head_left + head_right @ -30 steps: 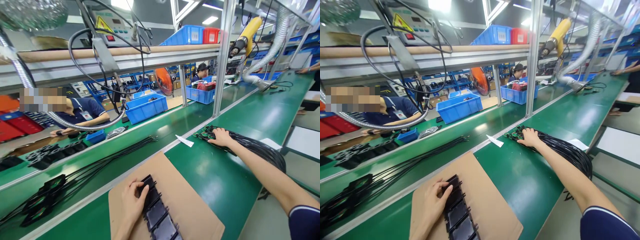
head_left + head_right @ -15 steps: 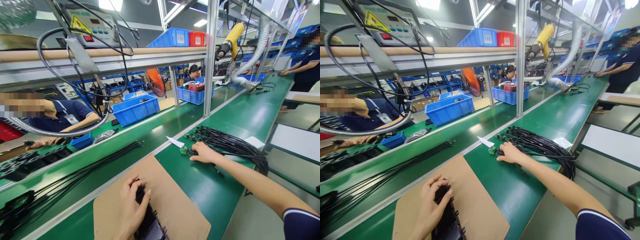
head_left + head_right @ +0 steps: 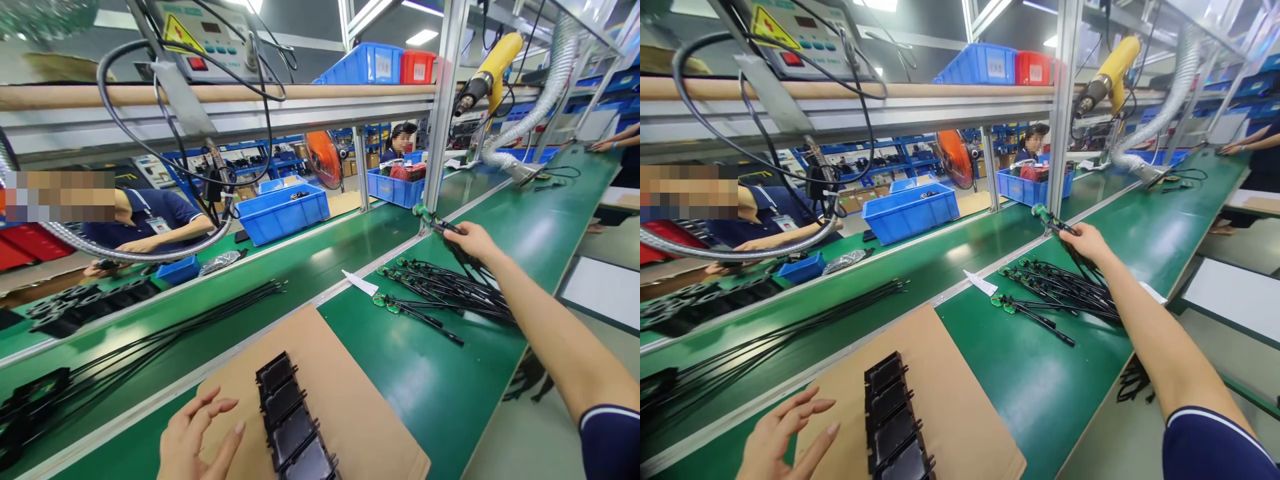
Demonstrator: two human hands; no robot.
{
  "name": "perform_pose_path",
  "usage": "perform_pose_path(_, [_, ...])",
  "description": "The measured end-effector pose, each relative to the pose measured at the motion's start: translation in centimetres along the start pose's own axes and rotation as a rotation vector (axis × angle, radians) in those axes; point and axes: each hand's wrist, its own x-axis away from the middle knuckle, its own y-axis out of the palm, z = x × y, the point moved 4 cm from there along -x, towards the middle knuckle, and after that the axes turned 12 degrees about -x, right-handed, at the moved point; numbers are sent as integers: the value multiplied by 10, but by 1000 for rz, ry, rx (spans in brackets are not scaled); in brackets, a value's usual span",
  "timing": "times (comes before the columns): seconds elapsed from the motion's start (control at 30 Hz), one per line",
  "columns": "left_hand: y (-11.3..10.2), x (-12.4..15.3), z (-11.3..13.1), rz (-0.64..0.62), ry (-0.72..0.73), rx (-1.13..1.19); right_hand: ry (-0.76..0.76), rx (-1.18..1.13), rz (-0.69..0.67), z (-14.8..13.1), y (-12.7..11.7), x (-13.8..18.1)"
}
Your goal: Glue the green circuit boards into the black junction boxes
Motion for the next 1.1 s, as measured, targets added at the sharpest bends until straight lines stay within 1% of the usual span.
perform_pose_path(0.03, [-1,-5,8,-1,-6,27,-27,-57,41,-8,-10,0])
perform_pose_path(0.1, [-3,-20,36,-5,9,113,-89,-155,111,-31,-27,8])
perform_pose_path(0.13, [-2,-30,57,-59,42,166,-133,-203,133,-45,-34,16])
perform_pose_path(0.2, [-8,-51,106,-81,117,335,-261,-315,124,-81,-40,41])
perform_pose_path(0.23, [-11,-61,133,-107,169,433,-359,-403,73,-103,-39,58])
perform_pose_path(0.27, [-13,-71,161,-172,224,538,-456,-479,-3,-124,-36,77])
perform_pose_path(0.33, [-22,-88,213,-276,300,847,-573,-533,-203,-164,-22,116])
perform_pose_path(0.37, [-26,-94,235,-354,323,1012,-616,-532,-267,-180,-16,134])
perform_pose_path(0.43, [-30,-98,268,-565,345,1269,-687,-495,-354,-203,-6,161])
perform_pose_path(0.47, [-31,-98,278,-657,312,1363,-715,-476,-408,-210,-3,170])
perform_pose_path(0.5, [-30,-98,282,-720,256,1439,-733,-470,-485,-214,-1,175])
perform_pose_path(0.53, [-29,-97,282,-751,190,1502,-737,-480,-579,-215,-1,178])
perform_pose_path(0.57, [-28,-96,279,-749,131,1557,-732,-508,-667,-212,-3,178])
perform_pose_path(0.6, [-28,-95,274,-730,100,1603,-715,-546,-726,-205,-6,175])
perform_pose_path(0.63, [-30,-95,268,-699,106,1637,-682,-585,-742,-196,-10,171])
perform_pose_path(0.67, [-32,-94,262,-664,141,1657,-634,-606,-726,-184,-13,167])
perform_pose_path(0.73, [-40,-93,248,-599,240,1674,-500,-573,-681,-155,-14,163])
perform_pose_path(0.8, [-51,-92,234,-530,314,1692,-357,-462,-738,-127,-3,175])
perform_pose_path(0.87, [-63,-92,222,-441,342,1709,-270,-326,-815,-110,14,198])
perform_pose_path(0.9, [-68,-92,216,-393,345,1705,-247,-265,-814,-106,21,211])
perform_pose_path(0.93, [-72,-91,211,-349,342,1688,-242,-216,-783,-106,27,222])
perform_pose_path(1.0, [-78,-89,203,-306,342,1633,-288,-166,-662,-117,31,236])
perform_pose_path(1.1, [-78,-82,195,-383,349,1562,-395,-135,-480,-149,22,236])
